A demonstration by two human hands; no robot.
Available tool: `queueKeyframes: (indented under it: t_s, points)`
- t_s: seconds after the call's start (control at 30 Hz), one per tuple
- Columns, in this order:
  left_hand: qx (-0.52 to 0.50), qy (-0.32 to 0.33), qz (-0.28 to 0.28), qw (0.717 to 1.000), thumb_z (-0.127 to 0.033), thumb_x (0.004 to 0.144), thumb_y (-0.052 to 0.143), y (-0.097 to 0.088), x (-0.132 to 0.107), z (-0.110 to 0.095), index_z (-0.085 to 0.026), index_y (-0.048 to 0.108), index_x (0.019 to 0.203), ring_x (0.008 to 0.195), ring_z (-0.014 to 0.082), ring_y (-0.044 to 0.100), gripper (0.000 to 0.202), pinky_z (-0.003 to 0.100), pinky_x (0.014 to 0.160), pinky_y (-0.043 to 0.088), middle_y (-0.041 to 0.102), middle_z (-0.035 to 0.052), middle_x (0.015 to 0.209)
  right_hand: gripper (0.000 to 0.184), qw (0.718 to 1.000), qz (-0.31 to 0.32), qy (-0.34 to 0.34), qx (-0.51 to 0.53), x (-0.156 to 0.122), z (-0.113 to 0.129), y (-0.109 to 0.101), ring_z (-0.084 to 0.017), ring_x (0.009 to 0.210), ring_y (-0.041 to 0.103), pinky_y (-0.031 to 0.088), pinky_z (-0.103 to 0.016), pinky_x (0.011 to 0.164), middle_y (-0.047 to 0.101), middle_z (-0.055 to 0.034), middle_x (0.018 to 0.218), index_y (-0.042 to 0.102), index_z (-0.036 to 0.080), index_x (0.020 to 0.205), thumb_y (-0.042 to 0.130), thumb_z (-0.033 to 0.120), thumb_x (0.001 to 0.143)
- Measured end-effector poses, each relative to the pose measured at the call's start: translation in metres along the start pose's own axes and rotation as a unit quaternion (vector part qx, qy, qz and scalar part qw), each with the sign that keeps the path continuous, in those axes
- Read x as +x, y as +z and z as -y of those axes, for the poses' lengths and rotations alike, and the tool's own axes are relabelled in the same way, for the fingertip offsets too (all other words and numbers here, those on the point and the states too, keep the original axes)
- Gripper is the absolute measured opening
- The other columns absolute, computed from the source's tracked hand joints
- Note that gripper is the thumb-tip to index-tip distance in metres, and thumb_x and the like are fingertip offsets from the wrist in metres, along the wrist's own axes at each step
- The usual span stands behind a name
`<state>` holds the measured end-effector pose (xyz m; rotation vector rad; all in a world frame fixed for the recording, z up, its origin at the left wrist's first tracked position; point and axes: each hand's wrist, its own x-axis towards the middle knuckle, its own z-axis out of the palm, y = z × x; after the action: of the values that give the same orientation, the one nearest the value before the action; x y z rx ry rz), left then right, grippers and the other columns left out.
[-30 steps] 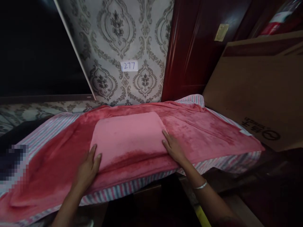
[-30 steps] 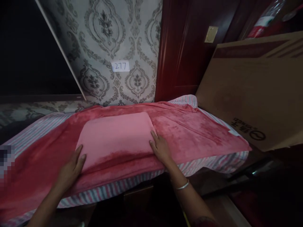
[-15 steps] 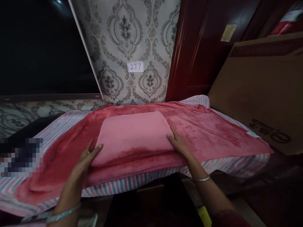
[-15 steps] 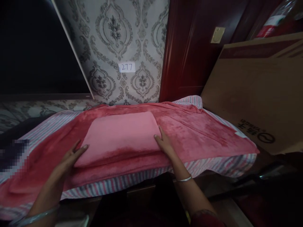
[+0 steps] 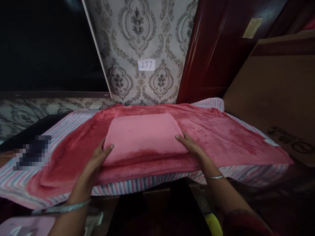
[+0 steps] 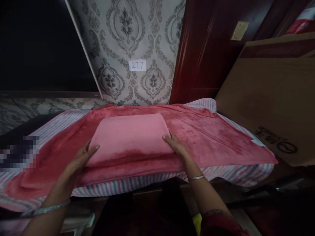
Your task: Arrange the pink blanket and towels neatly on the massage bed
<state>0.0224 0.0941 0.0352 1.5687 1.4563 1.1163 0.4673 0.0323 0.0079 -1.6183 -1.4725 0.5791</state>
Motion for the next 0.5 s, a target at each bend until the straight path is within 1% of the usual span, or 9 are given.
queueKeyframes:
  t_s: [0.03,0.1,0.17,0.3,0.33,0.37,0.43,0.47,0.5]
  points:
    - [0.009,0.009,-0.004,1.0,-0.057,0.072,0.069,0.001,0.001,0.0,-0.02,0.053,0.14,0.133,0.0305,0.053,0.079,0.043,0.116,0.039,0.056,0.0108,0.144,0.072,1.0,0.008,0.003,0.019,-0.001,0.0,0.0,-0.027,0.126,0.058,0.048,-0.045,0.104,0.056,-0.0092,0.145,0.039,0.02,0.153,0.051,0.052,0.089]
    - [0.04,0.01,-0.03,0.999,-0.052,0.071,0.069,0.003,0.002,0.0,-0.018,0.055,0.136,0.131,0.0299,0.054,0.074,0.045,0.116,0.038,0.058,0.0106,0.142,0.076,0.998,0.012,0.035,0.05,-0.003,0.0,-0.002,-0.028,0.127,0.056,0.046,-0.046,0.107,0.054,-0.0095,0.147,0.04,0.019,0.152,0.058,0.05,0.085]
    - [0.063,0.013,-0.039,0.997,-0.049,0.072,0.067,0.003,0.003,0.001,-0.016,0.058,0.132,0.13,0.029,0.055,0.069,0.045,0.116,0.038,0.059,0.0104,0.142,0.076,0.998,-0.002,0.054,0.041,-0.005,0.0,-0.002,-0.028,0.126,0.056,0.044,-0.046,0.109,0.054,-0.0102,0.146,0.044,0.019,0.15,0.06,0.049,0.082]
    - [0.077,0.024,0.006,0.997,-0.052,0.075,0.061,-0.003,0.0,0.0,-0.014,0.057,0.133,0.128,0.0288,0.056,0.07,0.044,0.115,0.04,0.06,0.0102,0.14,0.073,0.998,-0.007,0.056,0.02,-0.009,0.0,-0.004,-0.029,0.126,0.056,0.044,-0.046,0.108,0.057,-0.0116,0.143,0.046,0.017,0.148,0.056,0.052,0.084]
    - [0.085,0.018,0.012,0.996,-0.053,0.076,0.06,-0.006,-0.002,-0.002,-0.014,0.056,0.134,0.126,0.0288,0.057,0.07,0.043,0.113,0.042,0.062,0.0103,0.139,0.073,0.998,-0.009,0.06,0.006,-0.011,0.001,-0.005,-0.03,0.126,0.056,0.044,-0.046,0.107,0.057,-0.0128,0.142,0.046,0.015,0.148,0.054,0.052,0.085]
    - [0.106,0.008,0.006,0.994,-0.053,0.078,0.058,-0.008,-0.005,-0.005,-0.013,0.055,0.136,0.123,0.0292,0.059,0.07,0.044,0.11,0.045,0.064,0.011,0.136,0.073,0.998,-0.018,0.061,-0.017,-0.013,0.003,-0.006,-0.031,0.126,0.056,0.045,-0.047,0.107,0.058,-0.0145,0.141,0.045,0.014,0.148,0.052,0.053,0.087]
    - [0.187,0.004,-0.048,0.981,-0.052,0.082,0.054,-0.009,-0.012,-0.014,-0.011,0.052,0.139,0.12,0.0319,0.061,0.069,0.047,0.105,0.048,0.064,0.0145,0.133,0.071,0.993,-0.06,0.039,-0.089,-0.017,0.012,-0.006,-0.034,0.126,0.055,0.043,-0.05,0.107,0.058,-0.0179,0.139,0.045,0.011,0.148,0.047,0.051,0.09]
    - [0.236,0.023,-0.084,0.968,-0.05,0.085,0.05,-0.007,-0.017,-0.02,-0.01,0.051,0.139,0.121,0.0333,0.06,0.068,0.049,0.104,0.048,0.063,0.0167,0.134,0.068,0.988,-0.083,0.012,-0.131,-0.02,0.02,-0.004,-0.034,0.127,0.054,0.041,-0.051,0.109,0.058,-0.0187,0.139,0.047,0.01,0.147,0.044,0.049,0.091]
    - [0.28,0.06,-0.111,0.952,-0.047,0.088,0.046,-0.002,-0.021,-0.028,-0.009,0.051,0.139,0.123,0.0339,0.058,0.064,0.05,0.106,0.047,0.061,0.0182,0.136,0.064,0.98,-0.1,-0.025,-0.17,-0.022,0.03,-0.001,-0.034,0.129,0.052,0.039,-0.051,0.111,0.058,-0.0186,0.139,0.049,0.011,0.146,0.042,0.047,0.093]
